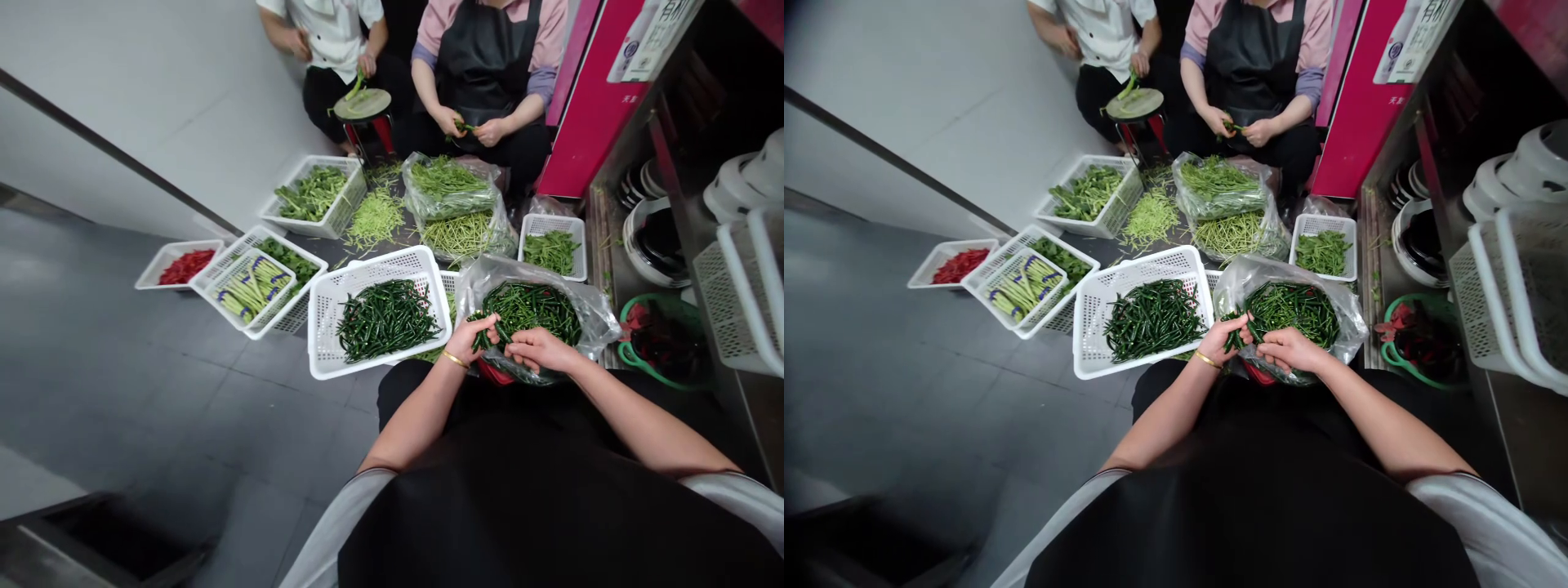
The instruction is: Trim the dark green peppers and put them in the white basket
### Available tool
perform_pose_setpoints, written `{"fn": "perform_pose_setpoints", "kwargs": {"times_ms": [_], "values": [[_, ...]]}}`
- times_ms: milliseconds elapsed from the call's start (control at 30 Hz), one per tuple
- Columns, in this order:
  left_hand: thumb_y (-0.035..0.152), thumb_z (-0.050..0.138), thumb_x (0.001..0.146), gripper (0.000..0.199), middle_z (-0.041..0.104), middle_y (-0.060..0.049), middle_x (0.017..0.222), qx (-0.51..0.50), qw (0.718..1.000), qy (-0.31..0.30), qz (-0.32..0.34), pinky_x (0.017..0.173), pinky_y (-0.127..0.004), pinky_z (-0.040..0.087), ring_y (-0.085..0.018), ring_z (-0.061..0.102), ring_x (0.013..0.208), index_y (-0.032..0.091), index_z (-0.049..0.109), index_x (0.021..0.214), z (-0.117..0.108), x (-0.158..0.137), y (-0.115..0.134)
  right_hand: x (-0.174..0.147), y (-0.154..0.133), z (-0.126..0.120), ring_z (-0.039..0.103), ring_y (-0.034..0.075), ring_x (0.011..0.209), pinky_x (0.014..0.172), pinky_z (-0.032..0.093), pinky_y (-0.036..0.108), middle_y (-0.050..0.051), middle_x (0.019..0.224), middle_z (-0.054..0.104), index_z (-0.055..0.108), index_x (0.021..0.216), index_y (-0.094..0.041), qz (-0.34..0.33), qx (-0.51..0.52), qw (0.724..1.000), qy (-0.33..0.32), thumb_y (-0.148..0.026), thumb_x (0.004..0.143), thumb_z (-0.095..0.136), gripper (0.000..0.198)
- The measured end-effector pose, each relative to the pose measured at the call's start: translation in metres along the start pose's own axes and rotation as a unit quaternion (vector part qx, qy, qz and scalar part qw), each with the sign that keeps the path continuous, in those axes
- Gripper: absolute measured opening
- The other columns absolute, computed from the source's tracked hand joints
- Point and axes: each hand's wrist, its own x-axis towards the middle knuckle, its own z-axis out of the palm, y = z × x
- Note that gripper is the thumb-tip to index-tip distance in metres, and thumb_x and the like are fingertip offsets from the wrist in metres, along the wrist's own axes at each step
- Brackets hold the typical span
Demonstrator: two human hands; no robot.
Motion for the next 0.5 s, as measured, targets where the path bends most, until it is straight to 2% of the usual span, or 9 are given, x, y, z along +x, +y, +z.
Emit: {"fn": "perform_pose_setpoints", "kwargs": {"times_ms": [67, 133, 200, 267, 333, 400, 500], "values": [[0.032, 0.086, 0.059, 0.038, 0.052, 0.004, 0.055, 0.03, 0.997, 0.006, 0.069, 0.052, -0.023, 0.04, -0.006, 0.048, 0.049, 0.012, 0.064, 0.082, 0.001, -0.006, 0.004, 0.0, -0.004, -0.009, 0.058, 0.013, 0.05, 0.053, 0.044, 0.025, 0.005, 0.072, 0.067, 0.065, 0.08, -0.016, 0.057, -0.146, 0.988, -0.011, -0.044, 0.091, 0.049, 0.034], [0.033, 0.085, 0.06, 0.037, 0.061, 0.0, 0.067, 0.036, 0.99, 0.033, 0.132, 0.057, -0.024, 0.043, -0.009, 0.055, 0.057, 0.014, 0.064, 0.083, 0.0, -0.01, 0.013, 0.008, -0.005, -0.022, 0.067, 0.019, 0.068, 0.064, 0.048, 0.027, 0.012, 0.081, 0.07, 0.068, 0.079, -0.013, 0.118, -0.328, 0.937, 0.015, -0.038, 0.089, 0.056, 0.029], [0.036, 0.083, 0.063, 0.035, 0.068, -0.005, 0.084, 0.009, 0.985, 0.06, 0.16, 0.063, -0.025, 0.047, -0.015, 0.064, 0.073, 0.015, 0.063, 0.083, -0.003, -0.011, 0.024, 0.023, -0.006, -0.032, 0.068, 0.026, 0.086, 0.072, 0.049, 0.031, 0.018, 0.098, 0.069, 0.071, 0.095, -0.012, 0.142, -0.454, 0.876, 0.079, -0.04, 0.088, 0.059, 0.031], [0.037, 0.078, 0.068, 0.03, 0.07, -0.008, 0.093, -0.022, 0.987, 0.07, 0.143, 0.07, -0.028, 0.05, -0.019, 0.067, 0.086, 0.015, 0.063, 0.082, -0.006, -0.009, 0.031, 0.044, -0.006, -0.034, 0.067, 0.029, 0.094, 0.074, 0.05, 0.035, 0.019, 0.114, 0.063, 0.067, 0.115, -0.017, 0.127, -0.503, 0.845, 0.13, -0.045, 0.091, 0.052, 0.04], [0.037, 0.076, 0.071, 0.027, 0.069, -0.008, 0.084, -0.037, 0.991, 0.071, 0.103, 0.072, -0.03, 0.051, -0.019, 0.067, 0.081, 0.014, 0.063, 0.08, -0.01, -0.005, 0.032, 0.067, -0.005, -0.029, 0.067, 0.028, 0.097, 0.074, 0.051, 0.034, 0.019, 0.123, 0.059, 0.066, 0.12, -0.019, 0.115, -0.517, 0.839, 0.123, -0.044, 0.094, 0.047, 0.04], [0.035, 0.077, 0.07, 0.027, 0.065, -0.004, 0.069, -0.037, 0.994, 0.065, 0.076, 0.068, -0.029, 0.052, -0.015, 0.064, 0.067, 0.013, 0.062, 0.075, -0.014, 0.0, 0.027, 0.087, -0.003, -0.024, 0.067, 0.026, 0.097, 0.075, 0.05, 0.032, 0.019, 0.125, 0.057, 0.069, 0.115, -0.018, 0.124, -0.521, 0.84, 0.088, -0.037, 0.093, 0.049, 0.035], [0.034, 0.081, 0.066, 0.03, 0.055, 0.001, 0.055, -0.011, 0.997, 0.06, 0.053, 0.059, -0.026, 0.049, -0.01, 0.056, 0.052, 0.013, 0.059, 0.069, -0.016, 0.005, 0.017, 0.094, -0.001, -0.028, 0.067, 0.024, 0.097, 0.075, 0.048, 0.03, 0.016, 0.125, 0.057, 0.07, 0.111, -0.019, 0.127, -0.506, 0.849, 0.087, -0.032, 0.092, 0.051, 0.03]]}}
